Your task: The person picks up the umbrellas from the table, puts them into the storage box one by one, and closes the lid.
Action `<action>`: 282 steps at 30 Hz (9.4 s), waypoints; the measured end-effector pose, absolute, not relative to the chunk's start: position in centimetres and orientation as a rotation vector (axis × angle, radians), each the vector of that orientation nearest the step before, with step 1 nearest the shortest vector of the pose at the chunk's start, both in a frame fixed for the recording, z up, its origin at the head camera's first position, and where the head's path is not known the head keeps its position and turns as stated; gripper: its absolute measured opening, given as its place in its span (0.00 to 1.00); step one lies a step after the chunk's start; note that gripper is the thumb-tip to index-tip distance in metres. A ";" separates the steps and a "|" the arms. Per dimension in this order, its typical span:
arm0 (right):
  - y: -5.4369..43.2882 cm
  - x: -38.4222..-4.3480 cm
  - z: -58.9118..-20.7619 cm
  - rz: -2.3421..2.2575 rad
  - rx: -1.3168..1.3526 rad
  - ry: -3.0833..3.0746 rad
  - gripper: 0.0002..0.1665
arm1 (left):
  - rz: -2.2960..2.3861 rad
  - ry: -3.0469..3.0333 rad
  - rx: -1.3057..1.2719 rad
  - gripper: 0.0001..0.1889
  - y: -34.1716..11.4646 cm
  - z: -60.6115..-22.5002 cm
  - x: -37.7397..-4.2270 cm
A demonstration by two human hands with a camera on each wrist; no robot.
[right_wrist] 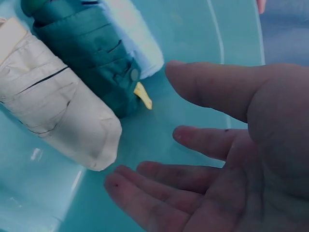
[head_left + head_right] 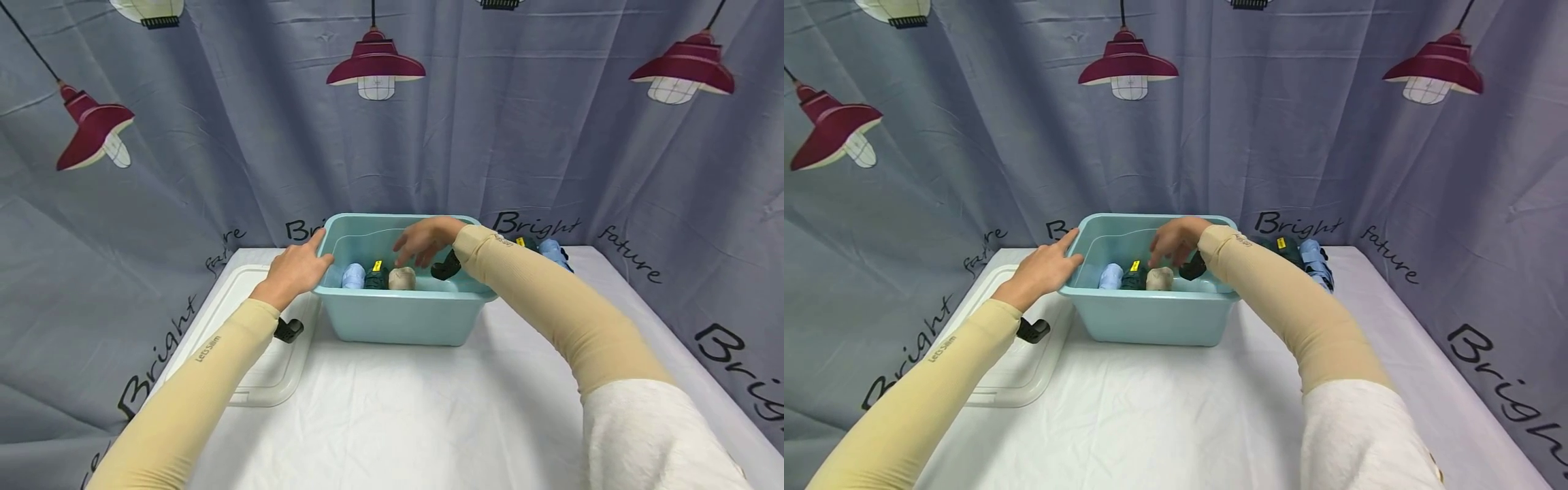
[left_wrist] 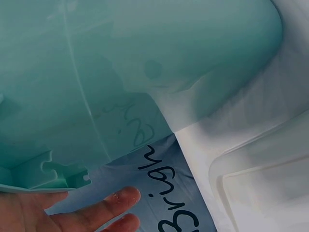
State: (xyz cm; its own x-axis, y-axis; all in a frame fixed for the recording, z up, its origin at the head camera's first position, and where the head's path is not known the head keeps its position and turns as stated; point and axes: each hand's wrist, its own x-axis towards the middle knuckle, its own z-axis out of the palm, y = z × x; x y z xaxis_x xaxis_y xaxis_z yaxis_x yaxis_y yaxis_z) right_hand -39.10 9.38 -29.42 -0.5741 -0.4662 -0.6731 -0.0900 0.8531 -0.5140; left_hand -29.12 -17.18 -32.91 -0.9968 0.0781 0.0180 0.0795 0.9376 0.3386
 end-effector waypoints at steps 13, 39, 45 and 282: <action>11.5 -36.4 -26.5 -0.583 -0.533 2.266 0.41 | -0.537 -3.089 -0.135 0.38 -17.1 -32.8 -29.0; 22.3 -33.2 -23.4 -0.773 -0.536 2.516 0.39 | -0.563 -3.094 -0.130 0.37 -17.2 -32.7 -29.2; 24.8 -32.9 -23.7 -0.827 -0.524 2.552 0.38 | -0.569 -3.097 -0.137 0.37 -17.0 -32.7 -29.1; 16.2 -34.4 -25.4 -0.605 -0.336 2.554 0.44 | -0.596 -3.090 -0.140 0.37 -17.5 -32.9 -29.4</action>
State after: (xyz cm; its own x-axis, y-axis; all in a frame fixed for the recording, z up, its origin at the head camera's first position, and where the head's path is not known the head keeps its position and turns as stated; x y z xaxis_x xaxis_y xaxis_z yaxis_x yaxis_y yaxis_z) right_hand -34.42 16.24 -25.40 -0.8496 -0.3392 -0.4039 -0.1219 0.8713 -0.4755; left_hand -29.43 -17.46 -32.90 -0.9960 0.0890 0.0088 0.0859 0.9244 0.3716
